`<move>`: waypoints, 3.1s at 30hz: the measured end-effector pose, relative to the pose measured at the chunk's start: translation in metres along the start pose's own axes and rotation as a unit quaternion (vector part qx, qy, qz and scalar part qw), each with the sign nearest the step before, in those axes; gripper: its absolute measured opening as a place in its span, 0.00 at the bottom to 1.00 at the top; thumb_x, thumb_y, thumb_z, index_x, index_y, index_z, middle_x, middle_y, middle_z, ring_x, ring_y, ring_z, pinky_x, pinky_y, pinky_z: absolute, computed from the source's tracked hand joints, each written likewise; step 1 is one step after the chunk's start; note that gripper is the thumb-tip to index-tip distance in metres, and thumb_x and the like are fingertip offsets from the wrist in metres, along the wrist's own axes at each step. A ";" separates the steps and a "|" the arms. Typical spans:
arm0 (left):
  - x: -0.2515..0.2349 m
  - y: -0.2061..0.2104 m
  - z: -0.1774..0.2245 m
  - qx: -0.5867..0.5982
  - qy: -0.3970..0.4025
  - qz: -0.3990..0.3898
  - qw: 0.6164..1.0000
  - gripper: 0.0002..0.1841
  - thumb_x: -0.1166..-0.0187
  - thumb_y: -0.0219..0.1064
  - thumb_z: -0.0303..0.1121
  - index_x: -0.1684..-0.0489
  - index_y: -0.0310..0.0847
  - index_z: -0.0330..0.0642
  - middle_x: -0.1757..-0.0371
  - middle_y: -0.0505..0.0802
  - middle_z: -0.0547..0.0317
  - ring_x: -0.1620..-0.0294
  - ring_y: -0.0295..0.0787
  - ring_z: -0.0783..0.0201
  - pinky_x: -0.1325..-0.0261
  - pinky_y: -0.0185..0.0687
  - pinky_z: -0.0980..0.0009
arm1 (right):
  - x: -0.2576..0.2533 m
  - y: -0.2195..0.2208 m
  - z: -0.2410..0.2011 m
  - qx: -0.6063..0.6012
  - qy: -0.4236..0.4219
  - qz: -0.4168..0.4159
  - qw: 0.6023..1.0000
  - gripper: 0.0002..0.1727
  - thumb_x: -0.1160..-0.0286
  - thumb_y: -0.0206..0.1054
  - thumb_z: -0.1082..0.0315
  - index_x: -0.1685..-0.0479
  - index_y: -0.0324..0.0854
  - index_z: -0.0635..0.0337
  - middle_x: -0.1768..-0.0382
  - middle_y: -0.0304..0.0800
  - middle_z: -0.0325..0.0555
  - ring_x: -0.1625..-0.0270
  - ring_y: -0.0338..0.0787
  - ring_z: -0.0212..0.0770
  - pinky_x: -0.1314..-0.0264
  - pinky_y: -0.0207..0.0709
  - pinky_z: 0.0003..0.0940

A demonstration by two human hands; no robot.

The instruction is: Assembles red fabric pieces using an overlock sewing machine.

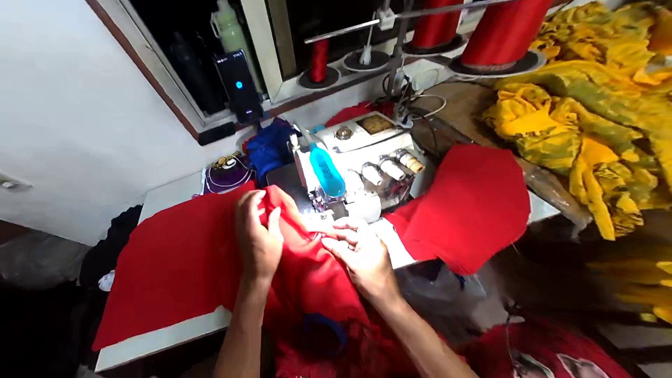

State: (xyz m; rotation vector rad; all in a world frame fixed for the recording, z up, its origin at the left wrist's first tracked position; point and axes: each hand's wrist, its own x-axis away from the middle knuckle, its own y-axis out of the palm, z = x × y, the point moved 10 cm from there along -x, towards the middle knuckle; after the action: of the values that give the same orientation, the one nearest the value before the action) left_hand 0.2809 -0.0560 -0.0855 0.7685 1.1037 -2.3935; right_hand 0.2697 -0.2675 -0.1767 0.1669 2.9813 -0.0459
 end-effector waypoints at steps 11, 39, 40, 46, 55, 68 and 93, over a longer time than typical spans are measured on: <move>0.063 0.069 0.017 -0.160 0.081 -0.169 0.969 0.24 0.10 0.47 0.45 0.26 0.86 0.53 0.19 0.83 0.56 0.16 0.73 0.45 0.15 0.64 0.43 | 0.023 -0.020 0.034 0.013 0.034 0.074 0.997 0.30 0.37 0.82 0.64 0.32 0.81 0.59 0.54 0.97 0.33 0.68 0.91 0.26 0.64 0.87 0.23; 0.316 0.178 0.106 -0.021 0.141 -0.570 0.809 0.19 0.28 0.72 0.29 0.38 0.87 0.33 0.36 0.91 0.39 0.36 0.89 0.42 0.39 0.88 0.51 | 0.099 -0.190 0.136 0.134 0.265 0.074 0.952 0.13 0.11 0.62 0.60 0.40 0.87 0.53 0.48 0.95 0.40 0.55 0.95 0.36 0.50 0.89 0.39; 0.321 0.180 0.102 -0.024 0.140 -0.556 0.819 0.16 0.29 0.71 0.26 0.43 0.89 0.33 0.41 0.92 0.40 0.40 0.91 0.43 0.42 0.89 0.52 | 0.100 -0.182 0.142 0.153 0.266 0.042 0.951 0.13 0.12 0.63 0.59 0.40 0.87 0.53 0.49 0.95 0.41 0.54 0.94 0.37 0.48 0.89 0.41; 0.332 0.177 0.099 0.006 0.099 -0.544 0.833 0.06 0.29 0.68 0.24 0.62 0.90 0.34 0.58 0.94 0.45 0.52 0.95 0.48 0.49 0.91 0.53 | 0.157 -0.126 0.183 0.303 0.207 -0.248 0.897 0.19 0.21 0.71 0.56 0.38 0.88 0.57 0.25 0.81 0.48 0.18 0.74 0.51 0.15 0.66 0.52; 0.296 0.173 0.161 0.127 0.134 -0.708 0.682 0.12 0.15 0.64 0.34 0.46 0.91 0.40 0.45 0.95 0.47 0.44 0.94 0.49 0.40 0.88 0.47 | 0.198 -0.164 0.156 0.283 0.301 -0.330 0.849 0.17 0.19 0.68 0.59 0.37 0.87 0.57 0.45 0.92 0.59 0.38 0.89 0.61 0.30 0.75 0.64; 0.238 0.226 0.090 0.007 0.022 -0.554 0.832 0.24 0.15 0.63 0.41 0.26 0.79 0.34 0.23 0.81 0.36 0.21 0.78 0.41 0.20 0.74 0.48 | 0.193 -0.080 0.154 0.350 0.151 -0.301 0.874 0.24 0.39 0.75 0.74 0.38 0.86 0.62 0.28 0.82 0.61 0.18 0.71 0.66 0.20 0.62 0.69; 0.244 0.162 0.090 0.112 0.116 -0.695 0.700 0.17 0.16 0.64 0.47 0.62 0.95 0.46 0.60 0.97 0.61 0.56 0.95 0.64 0.46 0.90 0.54 | 0.228 -0.166 0.172 0.217 0.199 -0.172 0.940 0.27 0.35 0.70 0.77 0.33 0.87 0.48 0.15 0.71 0.47 0.10 0.63 0.51 0.11 0.61 0.57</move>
State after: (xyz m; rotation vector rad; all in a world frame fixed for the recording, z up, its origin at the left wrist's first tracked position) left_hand 0.1541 -0.2550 -0.2806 0.1985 1.9855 -3.7710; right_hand 0.0531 -0.4139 -0.3786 -0.3431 3.3079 -0.8037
